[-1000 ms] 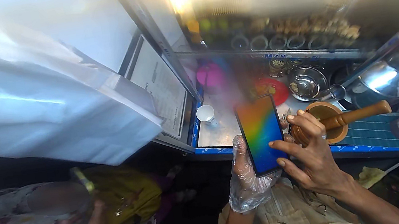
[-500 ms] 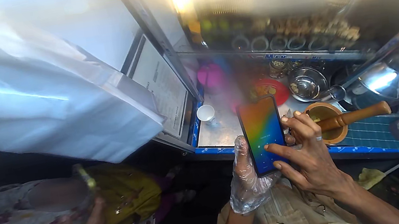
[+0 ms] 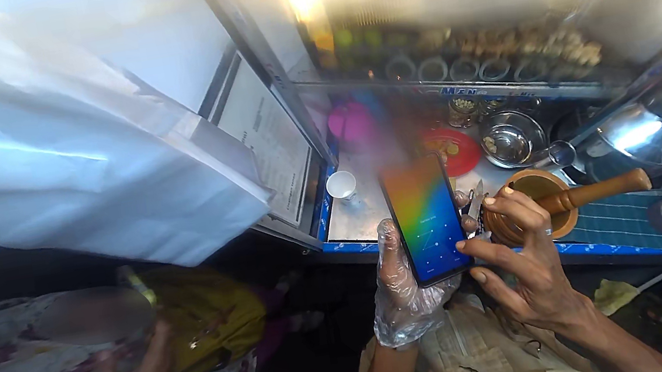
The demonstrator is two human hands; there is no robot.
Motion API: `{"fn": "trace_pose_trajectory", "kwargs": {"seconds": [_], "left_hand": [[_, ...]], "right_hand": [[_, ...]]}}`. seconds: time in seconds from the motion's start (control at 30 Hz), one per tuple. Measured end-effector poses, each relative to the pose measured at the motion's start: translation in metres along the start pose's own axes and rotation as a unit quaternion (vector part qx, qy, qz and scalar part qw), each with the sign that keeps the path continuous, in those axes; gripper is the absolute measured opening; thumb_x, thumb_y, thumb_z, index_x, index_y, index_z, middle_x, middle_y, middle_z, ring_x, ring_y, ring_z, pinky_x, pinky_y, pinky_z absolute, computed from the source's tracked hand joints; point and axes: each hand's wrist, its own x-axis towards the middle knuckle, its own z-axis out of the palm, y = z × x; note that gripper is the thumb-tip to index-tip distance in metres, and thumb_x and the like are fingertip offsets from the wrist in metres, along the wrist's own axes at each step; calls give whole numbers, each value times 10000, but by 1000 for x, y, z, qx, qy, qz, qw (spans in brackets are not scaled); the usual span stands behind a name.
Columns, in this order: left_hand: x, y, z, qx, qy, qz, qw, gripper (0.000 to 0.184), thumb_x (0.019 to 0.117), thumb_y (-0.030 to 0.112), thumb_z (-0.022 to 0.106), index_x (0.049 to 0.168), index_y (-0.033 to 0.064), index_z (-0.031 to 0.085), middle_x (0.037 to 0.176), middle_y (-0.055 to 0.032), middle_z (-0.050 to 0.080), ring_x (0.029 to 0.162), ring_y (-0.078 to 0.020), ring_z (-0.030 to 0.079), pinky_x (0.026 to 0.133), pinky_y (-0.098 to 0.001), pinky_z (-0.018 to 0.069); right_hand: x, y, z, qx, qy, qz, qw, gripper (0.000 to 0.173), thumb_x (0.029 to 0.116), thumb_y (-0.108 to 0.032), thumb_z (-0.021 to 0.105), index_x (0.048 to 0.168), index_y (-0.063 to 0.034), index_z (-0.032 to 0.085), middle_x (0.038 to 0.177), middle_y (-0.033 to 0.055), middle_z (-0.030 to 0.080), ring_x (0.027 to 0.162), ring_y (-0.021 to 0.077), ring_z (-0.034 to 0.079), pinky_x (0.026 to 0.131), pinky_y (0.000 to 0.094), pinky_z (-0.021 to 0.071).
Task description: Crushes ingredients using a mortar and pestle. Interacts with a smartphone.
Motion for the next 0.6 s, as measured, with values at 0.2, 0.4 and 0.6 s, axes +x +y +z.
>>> {"fn": "trace_pose_trajectory", "kwargs": {"seconds": [0.2,0.4,0.6], "left_hand": [[0,0,2,2,16,17,1000,622,896,543,695,1300,75,631,1228,-249,655,1106,-365,675,942,-513,561],[-1,0,5,3,29,35,999,595,917,526,675,1301,75,623,1235,-234,655,1105,-342,681,929,-493,575],[-2,-1,1,8,27,37,999,624,901,543,684,1321,86,617,1248,-227,653,1111,-335,678,937,-491,570]], "right_hand": [[-7,-2,5,1,-21,-1,1000,260,1031,-423,546,1217,-313,691,1458,57,489,1476,245,334,1210,450,298],[-13,-5,10,3,-48,-10,999,264,1028,-437,548,1234,-341,684,1518,56,446,1520,261,284,1248,511,241],[-16,-7,10,5,-53,-11,998,265,1029,-439,547,1237,-344,681,1520,58,449,1524,259,280,1251,513,226]]}}
